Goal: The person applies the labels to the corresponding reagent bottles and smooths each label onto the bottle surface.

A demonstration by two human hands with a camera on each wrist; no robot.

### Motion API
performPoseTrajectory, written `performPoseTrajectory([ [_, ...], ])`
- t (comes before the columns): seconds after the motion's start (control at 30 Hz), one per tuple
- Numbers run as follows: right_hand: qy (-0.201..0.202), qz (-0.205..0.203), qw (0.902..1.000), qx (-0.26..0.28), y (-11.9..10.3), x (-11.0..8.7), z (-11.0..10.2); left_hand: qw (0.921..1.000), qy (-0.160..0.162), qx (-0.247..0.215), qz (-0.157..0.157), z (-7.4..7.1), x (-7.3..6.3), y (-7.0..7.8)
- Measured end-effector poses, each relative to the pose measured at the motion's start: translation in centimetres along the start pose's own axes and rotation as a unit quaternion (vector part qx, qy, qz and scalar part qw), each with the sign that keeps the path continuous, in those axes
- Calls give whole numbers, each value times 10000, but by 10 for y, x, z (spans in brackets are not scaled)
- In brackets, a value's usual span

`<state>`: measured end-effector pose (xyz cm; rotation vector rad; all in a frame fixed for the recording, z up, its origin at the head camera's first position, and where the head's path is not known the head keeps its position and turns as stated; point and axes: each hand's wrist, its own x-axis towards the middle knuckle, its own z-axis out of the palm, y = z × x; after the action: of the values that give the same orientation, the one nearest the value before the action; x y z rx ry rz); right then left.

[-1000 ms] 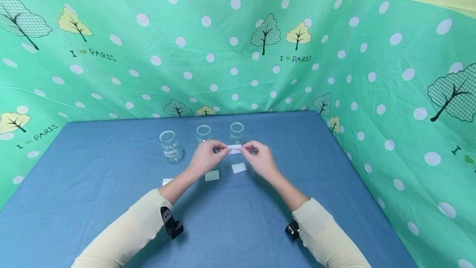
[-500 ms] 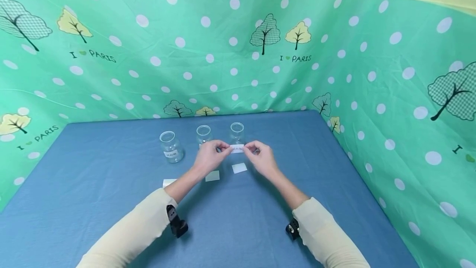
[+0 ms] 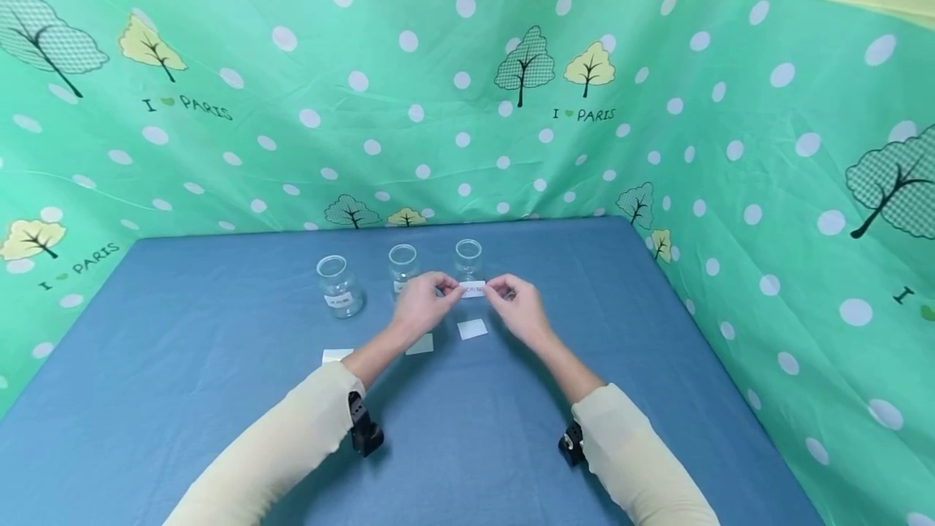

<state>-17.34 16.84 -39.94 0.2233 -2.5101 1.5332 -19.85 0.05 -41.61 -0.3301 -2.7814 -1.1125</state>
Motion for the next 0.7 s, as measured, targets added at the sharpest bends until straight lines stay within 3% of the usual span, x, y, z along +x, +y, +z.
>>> performPoseTrajectory([
  [0.3,-82,-13,9999,-120,43,14,7,9999,17,40,-109,8,1,-4],
  [0.7,29,15,9997,-243,52,21,8,9996,-32,281,-86,14,7,-5],
])
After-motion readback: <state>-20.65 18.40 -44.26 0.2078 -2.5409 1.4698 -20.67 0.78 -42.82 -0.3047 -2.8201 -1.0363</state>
